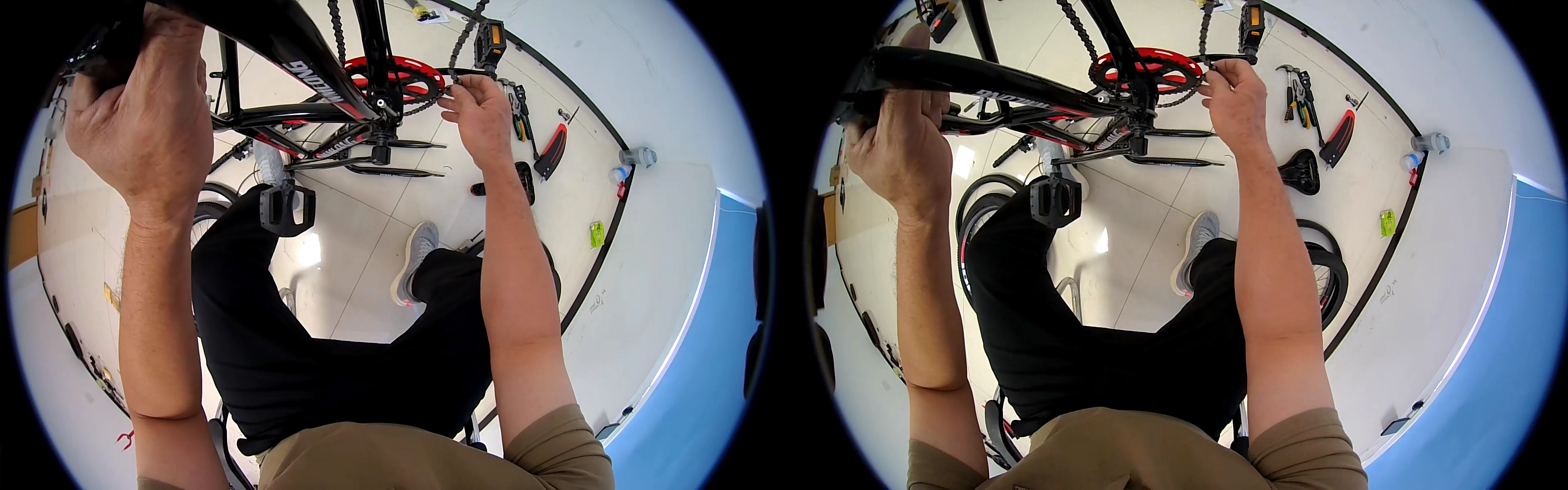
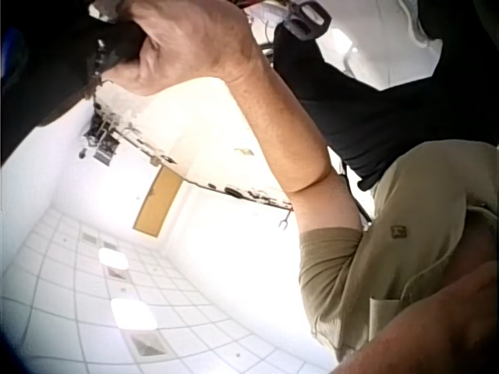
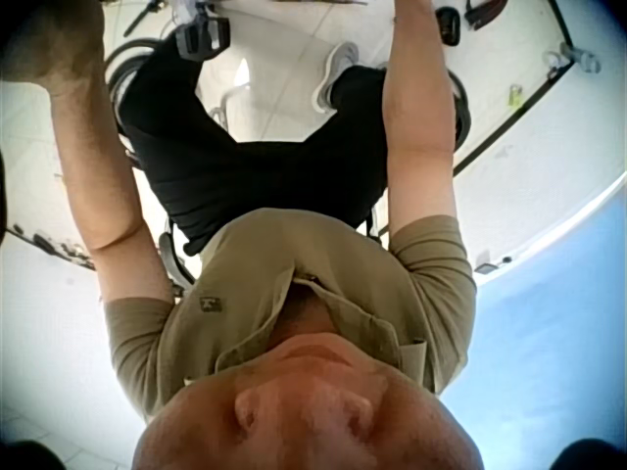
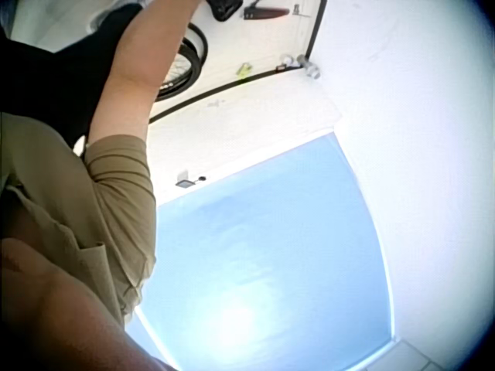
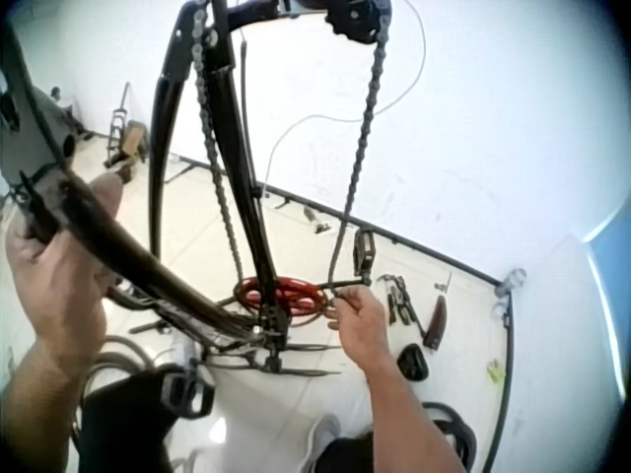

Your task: The person assembles a bicycle by attaching the chain to the crankset and rear derailleur, rotating the pedals to route the chain, and making adjustments to the drivetrain. The person uses hands and a small tool to secure and align components.

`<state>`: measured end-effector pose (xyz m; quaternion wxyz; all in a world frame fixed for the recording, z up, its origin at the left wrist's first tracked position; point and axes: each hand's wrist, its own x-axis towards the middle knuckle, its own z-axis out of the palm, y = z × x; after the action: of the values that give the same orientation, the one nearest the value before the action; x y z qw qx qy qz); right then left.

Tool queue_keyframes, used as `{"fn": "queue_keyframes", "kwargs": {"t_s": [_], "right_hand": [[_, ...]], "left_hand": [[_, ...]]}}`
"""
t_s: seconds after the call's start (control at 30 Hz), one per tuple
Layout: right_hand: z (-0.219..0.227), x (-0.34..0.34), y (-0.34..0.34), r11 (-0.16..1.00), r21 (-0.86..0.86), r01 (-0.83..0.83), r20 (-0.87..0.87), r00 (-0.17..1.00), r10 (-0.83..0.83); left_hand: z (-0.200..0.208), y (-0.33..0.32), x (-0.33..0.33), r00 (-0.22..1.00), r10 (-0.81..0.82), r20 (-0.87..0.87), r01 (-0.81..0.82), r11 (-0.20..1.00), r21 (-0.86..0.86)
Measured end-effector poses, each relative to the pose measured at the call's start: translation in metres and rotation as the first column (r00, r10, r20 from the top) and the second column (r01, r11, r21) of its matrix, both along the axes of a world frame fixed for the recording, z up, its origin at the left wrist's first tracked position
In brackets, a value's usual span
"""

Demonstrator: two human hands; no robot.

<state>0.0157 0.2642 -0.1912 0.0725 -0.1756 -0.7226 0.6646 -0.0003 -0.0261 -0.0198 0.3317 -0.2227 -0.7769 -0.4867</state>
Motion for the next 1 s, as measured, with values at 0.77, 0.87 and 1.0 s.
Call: {"fn": "queue_keyframes", "kwargs": {"t_s": [0.77, 0.87, 1.0], "right_hand": [[0.01, 0.003, -0.009, 0.996, 0.081, 0.049, 0.013, 0.999, -0.05], [0.007, 0.003, -0.009, 0.988, 0.147, 0.052, -0.004, 0.999, -0.052], [0.004, 0.001, -0.01, 0.982, 0.171, 0.085, -0.029, 0.996, -0.082]], "left_hand": [[0.0, 0.002, 0.001, 0.997, -0.059, 0.056, 0.053, 0.993, 0.108], [0.001, 0.004, 0.002, 0.998, -0.035, 0.056, 0.029, 0.995, 0.098], [-0.001, 0.004, 0.0, 0.999, -0.044, 0.028, 0.042, 0.995, 0.095]]}}
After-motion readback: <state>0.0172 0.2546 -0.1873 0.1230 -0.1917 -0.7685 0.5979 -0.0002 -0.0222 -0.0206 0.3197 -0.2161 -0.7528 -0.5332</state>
